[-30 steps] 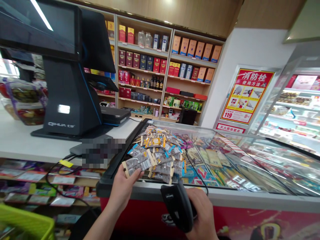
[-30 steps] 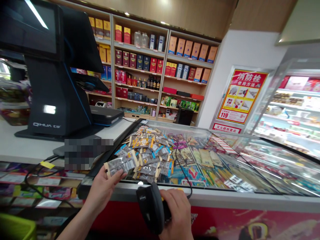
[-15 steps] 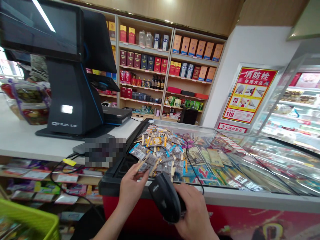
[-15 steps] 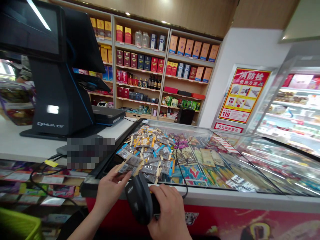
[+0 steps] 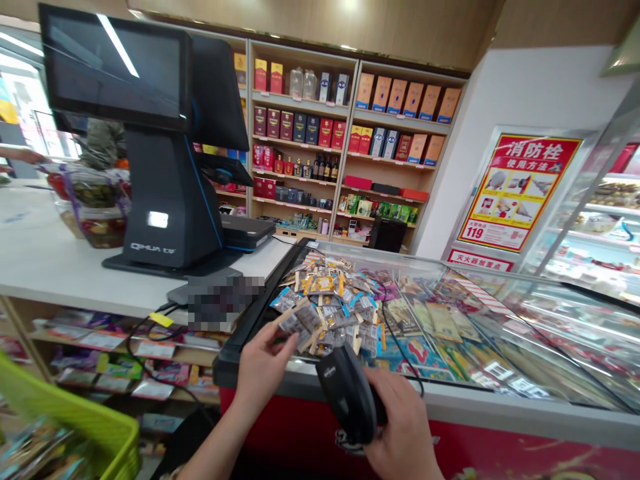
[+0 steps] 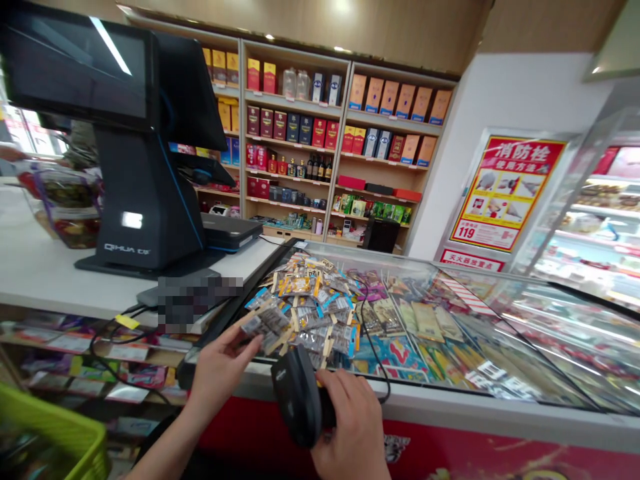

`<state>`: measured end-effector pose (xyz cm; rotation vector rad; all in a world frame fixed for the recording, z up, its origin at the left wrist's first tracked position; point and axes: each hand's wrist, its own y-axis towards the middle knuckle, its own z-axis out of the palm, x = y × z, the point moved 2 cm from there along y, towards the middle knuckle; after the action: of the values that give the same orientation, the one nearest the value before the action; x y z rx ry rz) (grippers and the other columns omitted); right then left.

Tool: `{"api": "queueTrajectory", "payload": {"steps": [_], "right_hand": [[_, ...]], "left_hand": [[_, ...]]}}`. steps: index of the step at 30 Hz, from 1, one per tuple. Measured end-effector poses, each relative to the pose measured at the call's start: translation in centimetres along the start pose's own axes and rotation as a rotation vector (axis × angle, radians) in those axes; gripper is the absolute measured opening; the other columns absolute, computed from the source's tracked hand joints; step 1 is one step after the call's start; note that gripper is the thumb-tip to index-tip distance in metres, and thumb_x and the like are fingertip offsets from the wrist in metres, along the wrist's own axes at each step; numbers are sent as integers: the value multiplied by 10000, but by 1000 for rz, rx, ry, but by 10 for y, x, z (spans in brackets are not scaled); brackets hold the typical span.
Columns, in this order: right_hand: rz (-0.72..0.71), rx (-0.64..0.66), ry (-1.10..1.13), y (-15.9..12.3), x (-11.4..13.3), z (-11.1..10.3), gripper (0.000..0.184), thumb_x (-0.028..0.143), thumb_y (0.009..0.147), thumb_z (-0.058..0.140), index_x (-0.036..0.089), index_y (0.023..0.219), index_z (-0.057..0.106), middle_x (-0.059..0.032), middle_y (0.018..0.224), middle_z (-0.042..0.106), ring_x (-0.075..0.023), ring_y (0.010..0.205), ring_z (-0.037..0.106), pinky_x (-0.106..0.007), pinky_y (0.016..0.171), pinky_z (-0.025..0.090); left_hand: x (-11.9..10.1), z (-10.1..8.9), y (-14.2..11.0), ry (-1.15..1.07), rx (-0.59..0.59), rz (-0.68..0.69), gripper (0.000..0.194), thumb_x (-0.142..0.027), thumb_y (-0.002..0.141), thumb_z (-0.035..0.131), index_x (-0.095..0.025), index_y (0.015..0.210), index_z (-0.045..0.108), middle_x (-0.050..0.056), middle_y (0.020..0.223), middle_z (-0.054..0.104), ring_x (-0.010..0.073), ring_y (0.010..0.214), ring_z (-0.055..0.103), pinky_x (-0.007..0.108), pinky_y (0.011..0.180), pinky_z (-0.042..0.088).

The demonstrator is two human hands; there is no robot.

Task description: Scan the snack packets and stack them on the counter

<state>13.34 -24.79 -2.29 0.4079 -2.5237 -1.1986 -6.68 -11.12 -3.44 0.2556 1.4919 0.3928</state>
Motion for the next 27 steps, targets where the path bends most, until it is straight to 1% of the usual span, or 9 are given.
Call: {"api": "queueTrajectory", "payload": {"steps": [4, 8, 11, 13, 15, 17, 21, 24, 27], "right_hand": [[-42, -79, -36, -9, -14, -8, 331, 217, 750, 531, 202, 1078, 569, -68, 867, 685, -220, 754, 652, -322, 662, 498], [-52, -117, -54, -18, -23, -11, 312, 242, 781, 540, 197, 1089, 564, -88, 896, 689, -230, 783, 659, -330, 676, 511], [-44, -119, -39, -23, -26, -9, 316, 270, 787, 554, 200, 1095, 566, -85, 902, 688, -230, 787, 661, -331, 677, 515], [-47, -131, -36, -24, -27, -8, 323, 288, 789, 569, 200, 1100, 568, -83, 904, 687, -230, 785, 663, -331, 679, 517], [-55, -143, -44, -24, -27, -7, 327, 292, 793, 577, 200, 1107, 570, -86, 908, 689, -233, 791, 665, -333, 684, 518], [-69, -147, -56, -23, -27, -7, 320, 287, 802, 570, 196, 1110, 571, -89, 909, 691, -233, 793, 664, -335, 690, 519], [-92, -134, -65, -24, -28, -7, 318, 278, 809, 561, 183, 1112, 567, -91, 911, 692, -226, 795, 661, -330, 690, 514], [-99, -105, -66, -26, -29, -7, 349, 299, 805, 568, 176, 1131, 561, -95, 925, 692, -232, 813, 664, -337, 700, 515], [-98, -100, -65, -27, -29, -7, 344, 295, 799, 563, 178, 1122, 562, -92, 922, 693, -229, 808, 666, -333, 693, 513]], "left_hand": [[-8, -52, 64, 96, -199, -34, 536, -313, 605, 778, -131, 1096, 666, 76, 881, 715, 196, 713, 680, 280, 560, 589], [-24, -104, 129, 281, -345, -180, 480, -223, 756, 656, -68, 1202, 572, 110, 981, 703, 117, 581, 639, 289, 612, 570], [-31, -125, 151, 523, -373, -210, 501, -221, 765, 651, -33, 1215, 536, 138, 1069, 680, 231, 833, 689, 387, 799, 552], [-32, -129, 153, 760, -365, -103, 527, -252, 719, 689, -38, 1185, 565, 183, 1166, 637, 347, 1102, 608, 456, 942, 489], [-28, -121, 149, 929, -315, 45, 511, -294, 716, 670, -69, 1169, 597, 206, 1234, 596, 375, 1240, 509, 472, 1021, 433], [-19, -103, 142, 923, -208, 144, 482, -336, 740, 619, -109, 1165, 618, 189, 1223, 609, 339, 1206, 544, 454, 1017, 442], [-6, -41, 123, 756, 128, 243, 465, -401, 755, 590, -148, 1142, 640, 130, 1116, 687, 267, 1008, 656, 389, 942, 502], [-7, 8, 109, 724, 310, 406, 449, -326, 742, 623, -177, 1165, 642, 119, 1195, 672, 268, 1110, 627, 394, 1007, 465], [-8, 44, 100, 768, 450, 513, 484, -176, 700, 653, -195, 1183, 644, 125, 1276, 636, 277, 1209, 573, 409, 1064, 421]]}}
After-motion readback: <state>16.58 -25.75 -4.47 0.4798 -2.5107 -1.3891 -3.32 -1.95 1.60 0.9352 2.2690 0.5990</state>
